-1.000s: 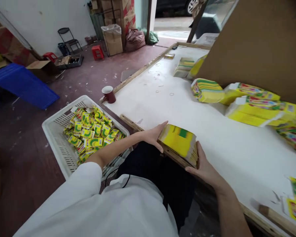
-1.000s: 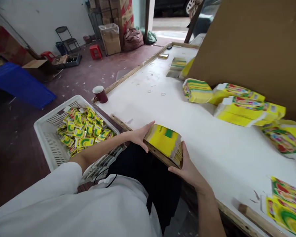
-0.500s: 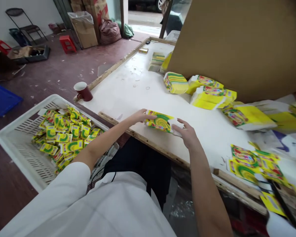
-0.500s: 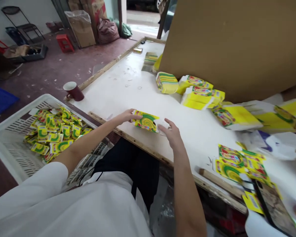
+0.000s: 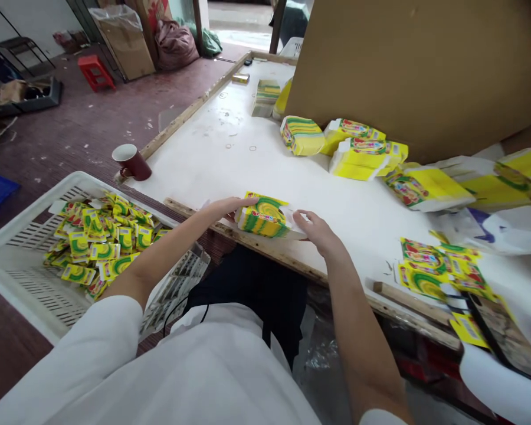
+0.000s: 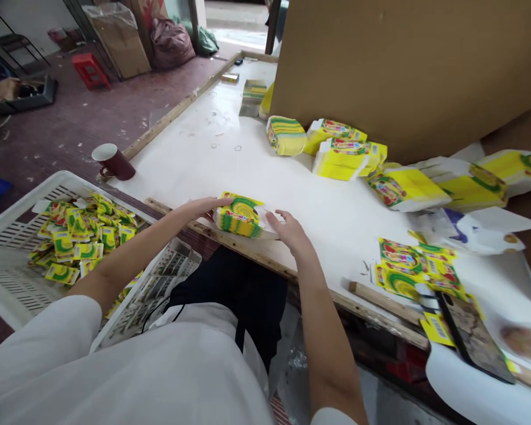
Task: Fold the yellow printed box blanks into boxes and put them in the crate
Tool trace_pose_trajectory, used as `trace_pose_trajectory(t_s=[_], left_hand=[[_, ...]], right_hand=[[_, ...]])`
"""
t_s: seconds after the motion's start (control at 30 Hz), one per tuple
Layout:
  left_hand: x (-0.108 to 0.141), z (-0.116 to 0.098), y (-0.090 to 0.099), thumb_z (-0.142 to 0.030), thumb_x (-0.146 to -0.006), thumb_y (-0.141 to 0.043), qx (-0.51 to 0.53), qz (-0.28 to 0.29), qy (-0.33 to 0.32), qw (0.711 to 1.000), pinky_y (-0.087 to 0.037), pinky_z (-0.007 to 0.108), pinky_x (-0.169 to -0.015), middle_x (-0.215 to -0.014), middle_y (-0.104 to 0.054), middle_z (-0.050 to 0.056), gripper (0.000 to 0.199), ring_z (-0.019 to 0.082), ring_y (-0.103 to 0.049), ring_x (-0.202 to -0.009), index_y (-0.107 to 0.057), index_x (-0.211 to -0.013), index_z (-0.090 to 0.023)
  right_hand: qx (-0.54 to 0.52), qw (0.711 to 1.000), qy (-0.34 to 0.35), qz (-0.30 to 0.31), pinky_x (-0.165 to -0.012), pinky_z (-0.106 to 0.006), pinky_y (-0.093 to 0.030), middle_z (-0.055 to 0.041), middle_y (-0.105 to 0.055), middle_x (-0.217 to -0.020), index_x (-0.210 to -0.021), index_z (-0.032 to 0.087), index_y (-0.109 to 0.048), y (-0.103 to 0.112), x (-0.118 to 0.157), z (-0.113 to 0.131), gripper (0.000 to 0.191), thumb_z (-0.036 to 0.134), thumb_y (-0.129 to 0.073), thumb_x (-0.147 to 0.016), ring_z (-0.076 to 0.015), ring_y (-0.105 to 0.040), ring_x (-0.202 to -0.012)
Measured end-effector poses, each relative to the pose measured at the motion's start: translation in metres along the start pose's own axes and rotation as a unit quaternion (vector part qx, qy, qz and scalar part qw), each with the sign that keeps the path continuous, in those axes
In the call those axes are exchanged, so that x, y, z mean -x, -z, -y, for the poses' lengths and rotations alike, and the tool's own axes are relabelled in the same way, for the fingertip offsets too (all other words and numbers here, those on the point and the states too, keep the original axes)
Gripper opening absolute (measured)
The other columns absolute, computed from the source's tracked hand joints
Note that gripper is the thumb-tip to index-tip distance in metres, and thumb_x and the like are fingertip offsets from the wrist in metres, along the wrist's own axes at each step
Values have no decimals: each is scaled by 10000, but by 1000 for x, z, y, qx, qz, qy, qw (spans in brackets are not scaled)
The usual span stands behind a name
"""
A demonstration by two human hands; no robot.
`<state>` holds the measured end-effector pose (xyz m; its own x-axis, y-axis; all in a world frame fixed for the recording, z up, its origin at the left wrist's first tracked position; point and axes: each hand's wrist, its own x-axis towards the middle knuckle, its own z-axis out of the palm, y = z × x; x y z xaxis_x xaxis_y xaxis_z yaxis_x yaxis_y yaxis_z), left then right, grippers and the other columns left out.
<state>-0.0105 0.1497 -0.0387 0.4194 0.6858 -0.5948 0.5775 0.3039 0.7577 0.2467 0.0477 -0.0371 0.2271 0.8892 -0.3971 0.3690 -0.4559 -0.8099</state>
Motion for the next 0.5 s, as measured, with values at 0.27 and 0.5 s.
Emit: trace_pose_trajectory(t_s=[0.27, 0.5], left_hand=[[11, -11, 0, -786, -809, -495, -45, -60, -7, 997, -516, 332, -815, -1188, -730, 116, 702, 261, -681, -1015, -667, -1145, -194], [25, 32, -8, -627, -981, -275, -128, -282, -152, 939, -447, 407, -1033, -1341, -613, 153, 637, 277, -585, -1209, -551, -1316, -162]], right_hand=[[262, 868, 360, -220, -1154, -500, -334, -142, -680, -1284, -1271, 184, -640, -3, 47, 28, 453, 456, -621, -910, -312, -565, -1251], [292, 862, 383, -156, -1085, -532, -381, -121, -762, -1059, -1195, 184, -666, -31, 38, 21, 298, 229, -556, -922, -287, -670, -1026]])
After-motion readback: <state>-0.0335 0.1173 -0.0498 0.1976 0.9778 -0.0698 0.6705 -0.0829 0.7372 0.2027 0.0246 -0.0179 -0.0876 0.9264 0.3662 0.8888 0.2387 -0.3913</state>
